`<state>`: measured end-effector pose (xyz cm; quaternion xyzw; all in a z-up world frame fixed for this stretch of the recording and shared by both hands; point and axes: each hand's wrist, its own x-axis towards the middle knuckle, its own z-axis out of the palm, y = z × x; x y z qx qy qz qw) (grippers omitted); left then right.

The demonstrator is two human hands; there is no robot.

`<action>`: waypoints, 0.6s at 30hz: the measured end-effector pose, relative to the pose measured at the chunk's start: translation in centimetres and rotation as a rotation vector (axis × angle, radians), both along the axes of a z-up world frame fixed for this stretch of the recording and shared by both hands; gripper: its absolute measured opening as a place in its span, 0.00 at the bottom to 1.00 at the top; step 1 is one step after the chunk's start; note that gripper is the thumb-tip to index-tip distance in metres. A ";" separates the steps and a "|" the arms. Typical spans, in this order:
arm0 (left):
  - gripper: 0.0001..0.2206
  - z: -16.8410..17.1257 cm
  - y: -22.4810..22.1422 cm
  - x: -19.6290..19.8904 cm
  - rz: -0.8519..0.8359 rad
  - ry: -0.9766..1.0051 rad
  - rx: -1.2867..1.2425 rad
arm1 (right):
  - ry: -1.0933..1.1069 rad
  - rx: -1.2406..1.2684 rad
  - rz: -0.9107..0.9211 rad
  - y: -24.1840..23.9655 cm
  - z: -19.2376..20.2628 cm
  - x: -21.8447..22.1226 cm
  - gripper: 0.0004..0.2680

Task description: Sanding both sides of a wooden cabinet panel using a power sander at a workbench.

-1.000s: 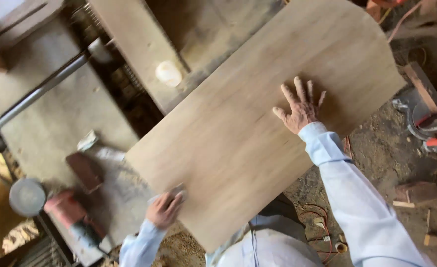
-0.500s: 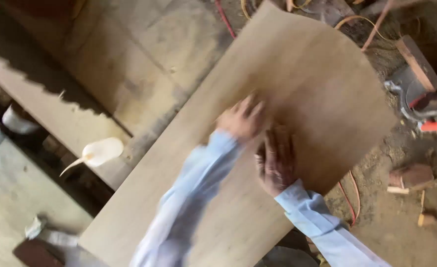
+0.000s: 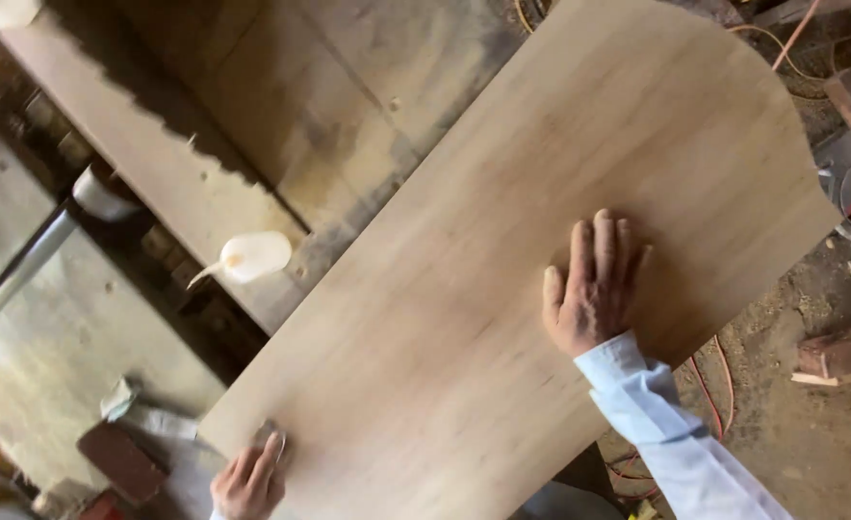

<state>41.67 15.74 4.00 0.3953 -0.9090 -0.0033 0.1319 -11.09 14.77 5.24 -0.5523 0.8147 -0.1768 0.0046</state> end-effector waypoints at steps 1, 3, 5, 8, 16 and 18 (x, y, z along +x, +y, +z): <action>0.10 -0.5 -0.4 0.0 -0.079 0.035 0.008 | -0.009 0.007 0.015 0.1 0.0 0.0 0.23; 0.09 -0.8 -5.3 -5.4 -0.154 0.061 0.012 | -0.027 0.010 0.034 0.3 -0.1 0.1 0.23; 0.11 0.8 -10.5 -16.8 -0.426 0.170 0.033 | -0.012 0.079 0.038 0.4 0.0 0.2 0.23; 0.17 -3.7 -19.2 -33.1 -0.492 0.093 0.012 | -0.019 0.120 0.047 0.8 -0.5 0.2 0.24; 0.14 -9.9 -28.4 -57.6 -0.149 0.072 0.539 | -0.002 -0.023 0.087 -0.1 0.3 -0.6 0.20; 0.20 -10.6 -25.6 -46.6 -0.235 0.029 0.508 | 0.042 -0.043 0.051 -0.5 0.7 -0.6 0.19</action>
